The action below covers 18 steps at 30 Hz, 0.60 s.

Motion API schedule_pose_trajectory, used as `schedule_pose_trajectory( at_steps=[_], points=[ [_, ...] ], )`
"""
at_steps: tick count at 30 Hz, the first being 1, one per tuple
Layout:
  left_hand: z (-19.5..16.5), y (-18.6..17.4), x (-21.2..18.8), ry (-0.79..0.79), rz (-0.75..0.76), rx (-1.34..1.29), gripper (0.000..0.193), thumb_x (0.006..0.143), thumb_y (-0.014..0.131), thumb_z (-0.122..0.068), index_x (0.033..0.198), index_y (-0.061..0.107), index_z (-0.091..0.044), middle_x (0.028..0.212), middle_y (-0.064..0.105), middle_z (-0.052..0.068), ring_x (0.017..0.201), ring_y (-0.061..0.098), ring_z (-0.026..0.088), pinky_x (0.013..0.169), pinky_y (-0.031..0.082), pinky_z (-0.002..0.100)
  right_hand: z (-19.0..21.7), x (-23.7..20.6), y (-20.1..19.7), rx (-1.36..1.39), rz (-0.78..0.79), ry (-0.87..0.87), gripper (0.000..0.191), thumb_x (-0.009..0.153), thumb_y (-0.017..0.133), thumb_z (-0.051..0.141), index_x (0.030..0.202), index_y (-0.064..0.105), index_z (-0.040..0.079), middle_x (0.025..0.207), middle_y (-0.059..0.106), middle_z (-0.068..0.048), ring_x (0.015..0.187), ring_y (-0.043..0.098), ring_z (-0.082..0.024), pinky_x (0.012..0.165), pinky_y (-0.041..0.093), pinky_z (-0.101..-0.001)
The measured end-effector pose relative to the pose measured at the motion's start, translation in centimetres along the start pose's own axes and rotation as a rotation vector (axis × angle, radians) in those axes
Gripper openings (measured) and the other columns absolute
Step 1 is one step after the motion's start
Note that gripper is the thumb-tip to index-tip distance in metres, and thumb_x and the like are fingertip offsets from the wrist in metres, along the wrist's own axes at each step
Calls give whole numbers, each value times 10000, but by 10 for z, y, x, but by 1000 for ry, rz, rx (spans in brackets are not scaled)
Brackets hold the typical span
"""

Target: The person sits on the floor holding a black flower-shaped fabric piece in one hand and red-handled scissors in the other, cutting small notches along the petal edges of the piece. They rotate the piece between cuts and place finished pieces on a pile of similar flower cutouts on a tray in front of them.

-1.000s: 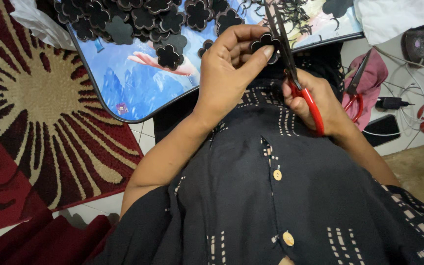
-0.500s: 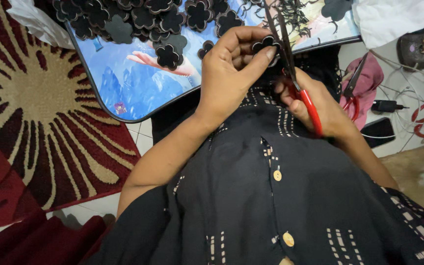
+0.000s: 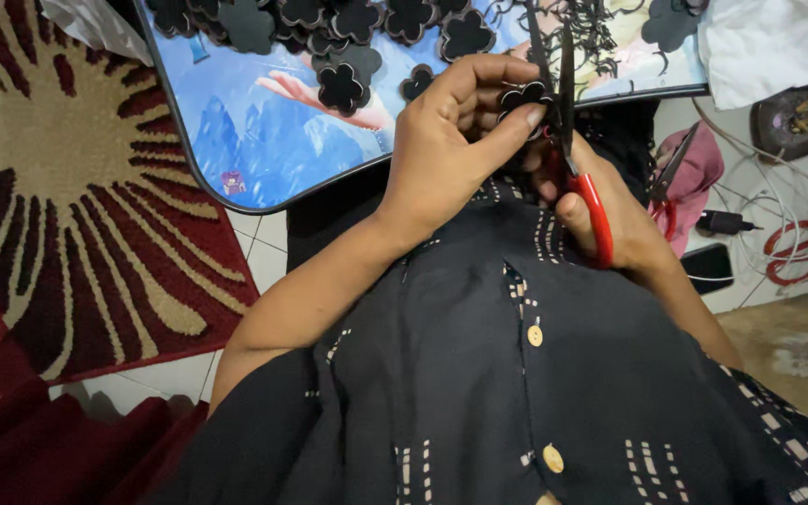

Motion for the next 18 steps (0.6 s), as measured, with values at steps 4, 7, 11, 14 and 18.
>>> schedule_pose_trajectory(
  at_steps=[4, 7, 11, 14, 18],
  points=[
    [2, 0, 1, -8, 4, -53, 294, 1024, 710, 31, 1297, 610, -13, 1259, 709, 61, 984, 713, 69, 884, 612, 234, -4, 1, -2, -45, 1, -11, 987, 895, 412, 893, 1352, 460, 20, 960, 466, -23, 839, 431, -121, 745, 403, -268],
    [2, -2, 1, -3, -3, -15, 302, 1029, 720, 35, 1310, 617, -4, 1303, 690, 77, 1038, 710, 73, 926, 605, 233, -9, -1, -3, -52, 3, 1, 948, 893, 412, 893, 1272, 485, 27, 957, 484, -20, 823, 453, -114, 735, 417, -267],
    [0, -5, 2, 34, -8, -2, 304, 1032, 730, 28, 1313, 620, -11, 1391, 648, 69, 1091, 696, 73, 926, 600, 217, -13, -2, -5, -73, 4, -3, 939, 897, 399, 890, 1253, 486, 26, 976, 488, -23, 823, 459, -111, 719, 410, -265],
    [-1, -6, 1, 31, -8, 40, 308, 1031, 739, 17, 1316, 627, -18, 1369, 660, 74, 1069, 701, 71, 937, 601, 224, -16, -2, -6, -92, 2, 17, 935, 891, 398, 890, 1242, 494, 28, 978, 494, -21, 825, 466, -105, 714, 412, -255],
    [-4, -8, 2, 52, -12, 94, 303, 1024, 745, 6, 1304, 636, -29, 1390, 669, 55, 1072, 711, 68, 951, 611, 229, -15, -2, -6, -66, 4, 5, 958, 894, 426, 889, 1275, 481, 12, 1032, 498, -21, 851, 481, -97, 731, 439, -239]
  ],
)
Point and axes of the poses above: each hand's wrist, its own x-axis towards the middle knuckle, its own y-axis out of the palm, z = x × y, the point moved 8 cm from there along x, towards the middle knuckle
